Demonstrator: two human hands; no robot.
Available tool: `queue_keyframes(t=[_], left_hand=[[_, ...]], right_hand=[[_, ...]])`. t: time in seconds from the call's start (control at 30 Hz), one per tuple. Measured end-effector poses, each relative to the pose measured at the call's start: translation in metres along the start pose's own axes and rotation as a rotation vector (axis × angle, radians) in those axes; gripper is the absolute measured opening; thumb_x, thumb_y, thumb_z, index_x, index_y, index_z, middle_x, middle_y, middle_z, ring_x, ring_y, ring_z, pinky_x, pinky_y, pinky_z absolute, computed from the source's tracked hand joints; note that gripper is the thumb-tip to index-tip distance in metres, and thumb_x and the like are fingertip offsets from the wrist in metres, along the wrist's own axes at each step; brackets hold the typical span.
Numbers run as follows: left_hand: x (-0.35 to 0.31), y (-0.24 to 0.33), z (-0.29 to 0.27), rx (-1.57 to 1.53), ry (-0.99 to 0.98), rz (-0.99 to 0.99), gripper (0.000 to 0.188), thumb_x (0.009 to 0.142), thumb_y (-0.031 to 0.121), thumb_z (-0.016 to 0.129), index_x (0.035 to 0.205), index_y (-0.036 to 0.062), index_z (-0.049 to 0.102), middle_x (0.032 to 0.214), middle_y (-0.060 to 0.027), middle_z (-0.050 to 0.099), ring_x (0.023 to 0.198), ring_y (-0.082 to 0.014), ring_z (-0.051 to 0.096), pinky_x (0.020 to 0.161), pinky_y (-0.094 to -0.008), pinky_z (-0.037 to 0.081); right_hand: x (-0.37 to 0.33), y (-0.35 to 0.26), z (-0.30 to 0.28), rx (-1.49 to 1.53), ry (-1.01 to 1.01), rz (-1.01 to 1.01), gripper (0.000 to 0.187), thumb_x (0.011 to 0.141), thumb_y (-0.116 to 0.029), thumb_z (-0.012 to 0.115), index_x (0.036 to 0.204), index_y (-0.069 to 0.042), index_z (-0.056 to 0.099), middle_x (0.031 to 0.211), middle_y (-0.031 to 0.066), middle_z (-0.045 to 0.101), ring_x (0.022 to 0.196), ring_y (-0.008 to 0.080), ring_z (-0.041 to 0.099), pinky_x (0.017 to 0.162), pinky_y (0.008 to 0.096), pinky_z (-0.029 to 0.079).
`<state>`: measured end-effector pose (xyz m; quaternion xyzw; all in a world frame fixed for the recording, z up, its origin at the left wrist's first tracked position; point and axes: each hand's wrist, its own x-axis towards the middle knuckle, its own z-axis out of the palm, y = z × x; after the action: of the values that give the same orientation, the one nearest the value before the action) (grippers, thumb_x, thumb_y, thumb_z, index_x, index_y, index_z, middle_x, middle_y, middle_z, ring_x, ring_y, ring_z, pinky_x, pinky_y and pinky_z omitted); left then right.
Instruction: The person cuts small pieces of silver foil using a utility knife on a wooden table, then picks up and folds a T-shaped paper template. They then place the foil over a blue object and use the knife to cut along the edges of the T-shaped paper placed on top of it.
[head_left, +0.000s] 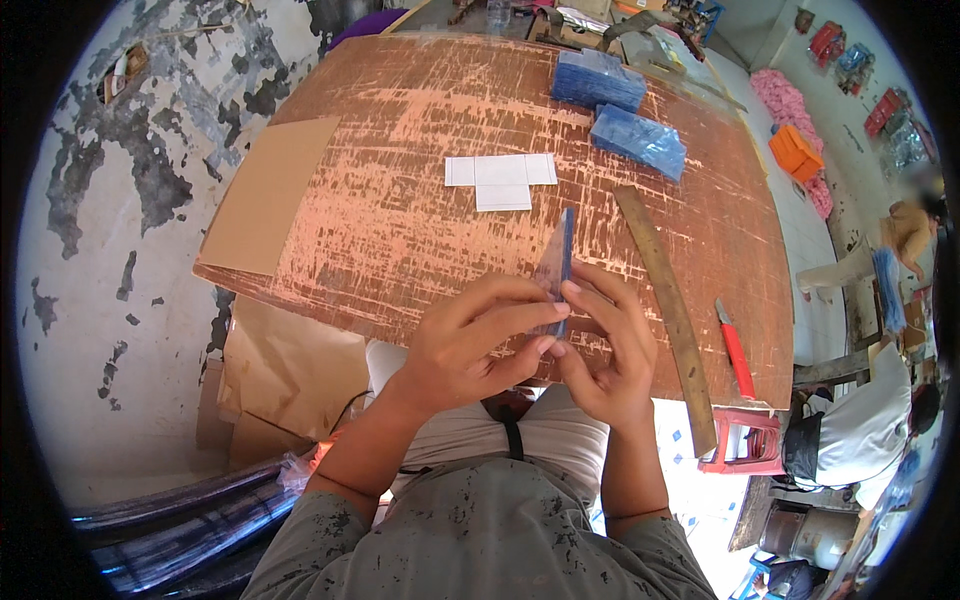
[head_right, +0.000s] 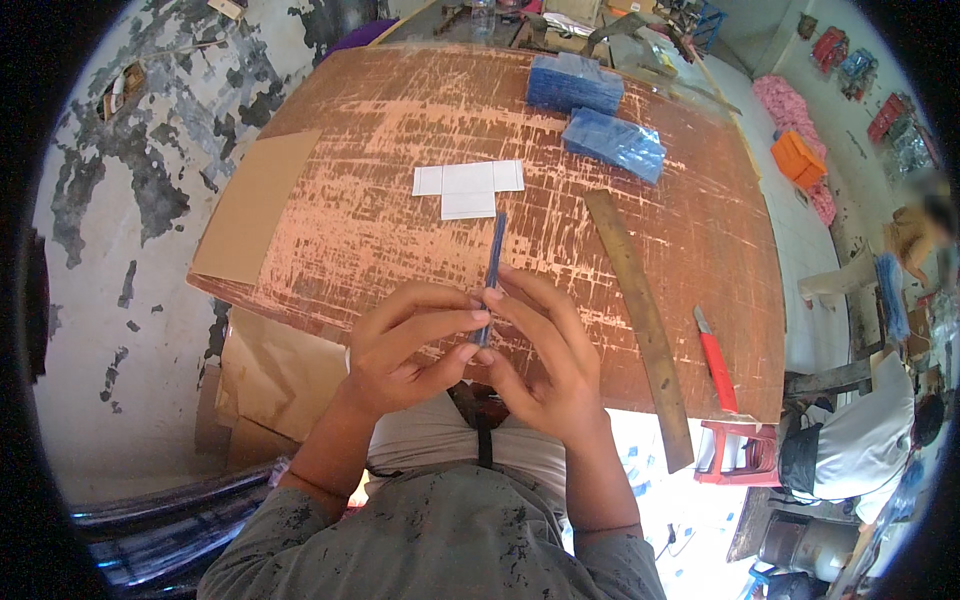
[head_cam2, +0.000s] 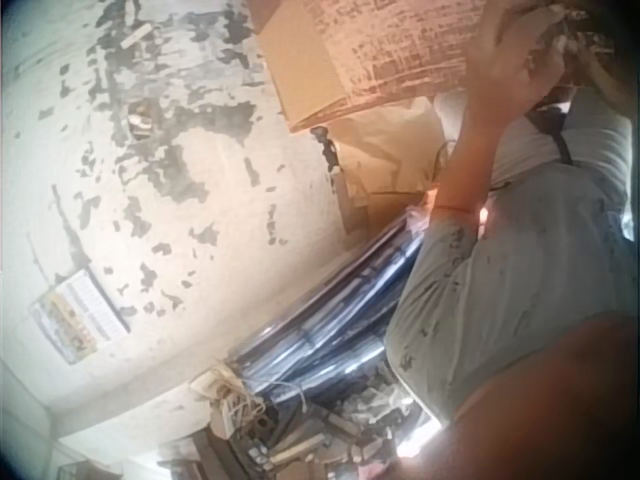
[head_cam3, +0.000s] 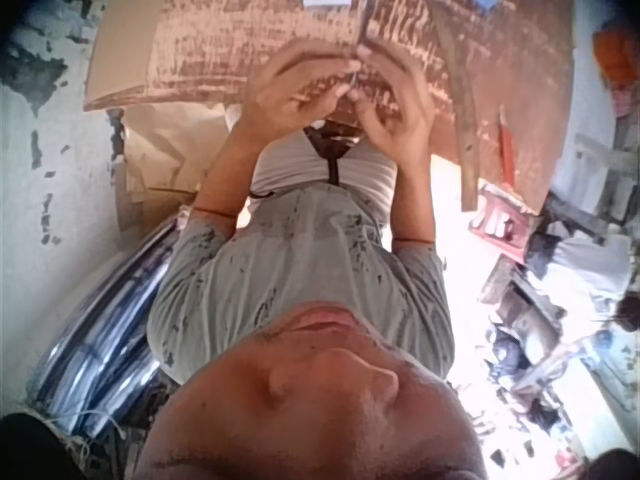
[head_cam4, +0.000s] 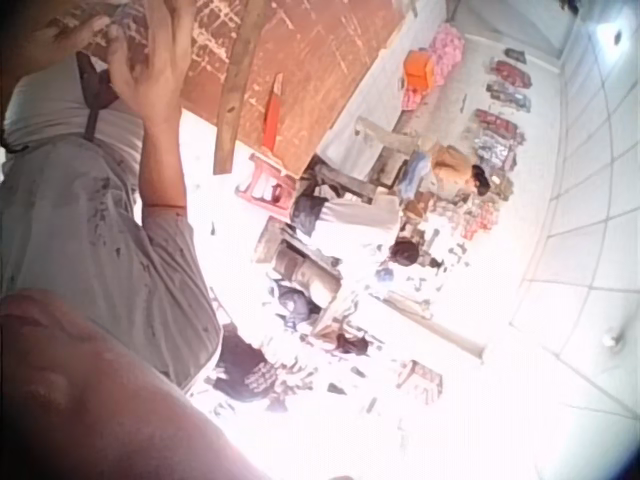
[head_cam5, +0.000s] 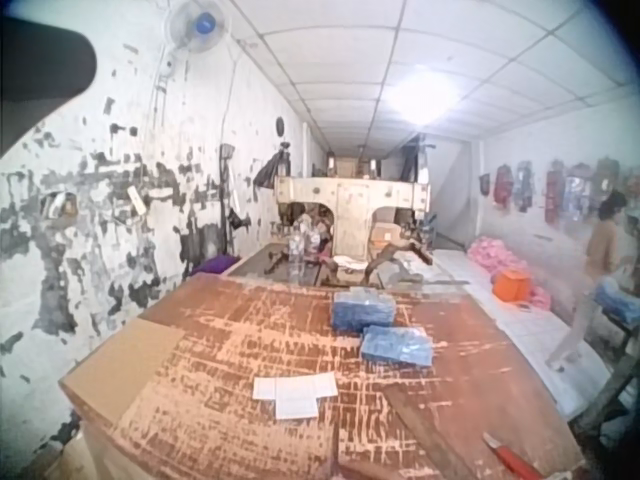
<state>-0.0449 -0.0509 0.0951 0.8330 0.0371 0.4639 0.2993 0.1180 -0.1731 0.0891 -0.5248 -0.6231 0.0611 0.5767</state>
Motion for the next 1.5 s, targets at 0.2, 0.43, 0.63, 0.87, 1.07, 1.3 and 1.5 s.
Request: queue_keyframes(t=[0.2,0.43,0.63,0.87,1.07,1.3,1.5], left_hand=[[0.001,-0.006,0.001,-0.021,0.018,0.049,0.029,0.089,0.006,0.081,0.118,0.005,0.078,0.112,-0.0129,0.072,0.088,-0.0253,0.076,0.072,-0.0341,0.065],[0.003,-0.006,0.0,-0.03,0.01,0.057,0.03,0.089,0.006,0.081,0.119,0.0057,0.078,0.112,-0.0119,0.073,0.087,-0.0239,0.076,0.07,-0.0333,0.064],[0.002,-0.006,0.002,-0.001,0.025,0.065,0.031,0.087,0.007,0.082,0.118,0.0069,0.078,0.111,-0.0107,0.073,0.084,-0.0234,0.076,0.067,-0.0322,0.063],[-0.005,-0.005,0.011,0.073,0.088,0.052,0.033,0.084,0.01,0.082,0.116,0.0049,0.077,0.108,-0.0116,0.074,0.085,-0.0244,0.076,0.069,-0.033,0.063],[-0.006,-0.007,0.013,0.076,0.13,0.049,0.037,0.087,0.014,0.082,0.12,0.0022,0.074,0.107,-0.0143,0.077,0.087,-0.0281,0.078,0.07,-0.035,0.064],[-0.004,-0.001,0.01,0.114,0.093,0.012,0.037,0.086,0.014,0.081,0.121,0.0032,0.075,0.108,-0.0136,0.076,0.086,-0.0266,0.078,0.069,-0.0346,0.064],[-0.002,0.001,0.012,0.13,0.088,0.031,0.045,0.084,0.012,0.081,0.127,0.0047,0.074,0.108,-0.0138,0.076,0.086,-0.0257,0.078,0.068,-0.034,0.064]], right_hand=[[-0.001,0.003,-0.001,-0.013,0.0,0.001,0.049,0.088,-0.001,0.08,0.136,0.003,0.068,0.144,0.0267,0.059,0.128,0.0394,0.066,0.101,0.0445,0.06],[-0.002,0.004,-0.002,0.03,0.007,0.025,0.05,0.087,0.0,0.08,0.135,0.003,0.068,0.145,0.027,0.059,0.129,0.0399,0.066,0.104,0.0454,0.058],[-0.002,0.004,-0.001,0.061,0.009,0.044,0.05,0.087,0.0,0.08,0.136,0.004,0.067,0.144,0.0268,0.059,0.128,0.0385,0.067,0.099,0.0433,0.062],[-0.004,0.01,0.001,0.014,0.016,-0.01,0.051,0.09,-0.001,0.078,0.139,0.004,0.066,0.145,0.0265,0.059,0.128,0.0352,0.067,0.089,0.0381,0.067],[-0.006,0.007,0.001,0.053,0.051,0.07,0.054,0.089,-0.003,0.079,0.141,0.005,0.065,0.145,0.0271,0.06,0.127,0.0356,0.068,0.088,0.0373,0.066],[-0.003,0.007,-0.004,-0.029,0.011,-0.022,0.057,0.088,-0.012,0.086,0.138,0.006,0.067,0.141,0.0267,0.063,0.123,0.0349,0.069,0.091,0.0385,0.064],[0.0,0.0,-0.004,-0.075,0.038,-0.001,0.052,0.09,-0.015,0.085,0.133,0.008,0.069,0.134,0.0271,0.068,0.118,0.0359,0.072,0.094,0.0386,0.062]])
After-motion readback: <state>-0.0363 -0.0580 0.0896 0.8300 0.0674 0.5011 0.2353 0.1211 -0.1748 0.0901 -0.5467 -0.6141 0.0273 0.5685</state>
